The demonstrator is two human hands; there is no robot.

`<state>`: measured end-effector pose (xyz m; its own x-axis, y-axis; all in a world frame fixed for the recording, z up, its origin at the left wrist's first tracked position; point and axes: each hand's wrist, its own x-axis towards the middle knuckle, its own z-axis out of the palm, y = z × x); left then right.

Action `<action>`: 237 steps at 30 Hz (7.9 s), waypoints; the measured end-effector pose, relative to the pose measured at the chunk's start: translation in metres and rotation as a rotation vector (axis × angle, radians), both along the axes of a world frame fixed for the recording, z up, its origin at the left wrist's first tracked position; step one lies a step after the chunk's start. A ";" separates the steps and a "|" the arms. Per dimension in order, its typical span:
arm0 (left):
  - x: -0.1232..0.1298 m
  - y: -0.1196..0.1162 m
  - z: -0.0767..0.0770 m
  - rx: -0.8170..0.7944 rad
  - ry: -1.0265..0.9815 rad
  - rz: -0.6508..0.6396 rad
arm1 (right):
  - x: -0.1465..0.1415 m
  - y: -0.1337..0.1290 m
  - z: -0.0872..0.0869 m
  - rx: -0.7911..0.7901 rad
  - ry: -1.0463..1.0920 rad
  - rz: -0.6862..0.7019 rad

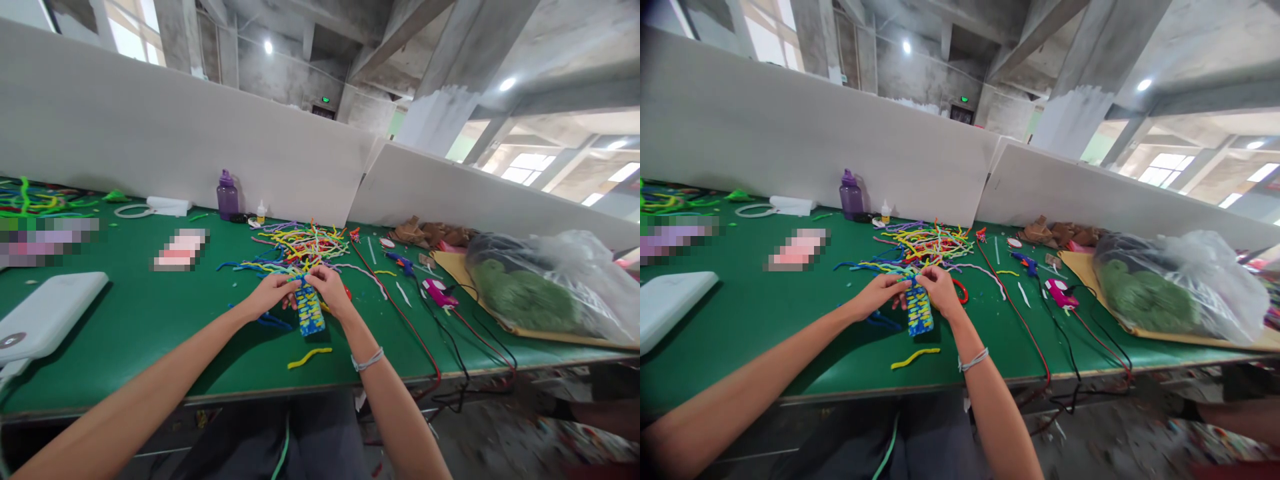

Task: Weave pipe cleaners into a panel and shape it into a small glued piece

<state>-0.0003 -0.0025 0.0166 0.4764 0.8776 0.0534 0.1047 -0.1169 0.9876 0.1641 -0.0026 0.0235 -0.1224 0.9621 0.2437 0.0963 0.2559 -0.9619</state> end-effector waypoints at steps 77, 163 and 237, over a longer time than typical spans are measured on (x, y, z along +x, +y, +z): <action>-0.007 0.007 0.004 -0.019 -0.361 0.331 | 0.007 0.006 -0.004 -0.193 0.587 0.020; -0.009 0.019 -0.018 0.017 -0.062 0.118 | -0.008 -0.005 -0.015 0.736 -0.926 -0.208; 0.001 0.009 -0.006 0.071 0.090 0.149 | -0.016 -0.008 -0.020 0.674 -0.896 -0.174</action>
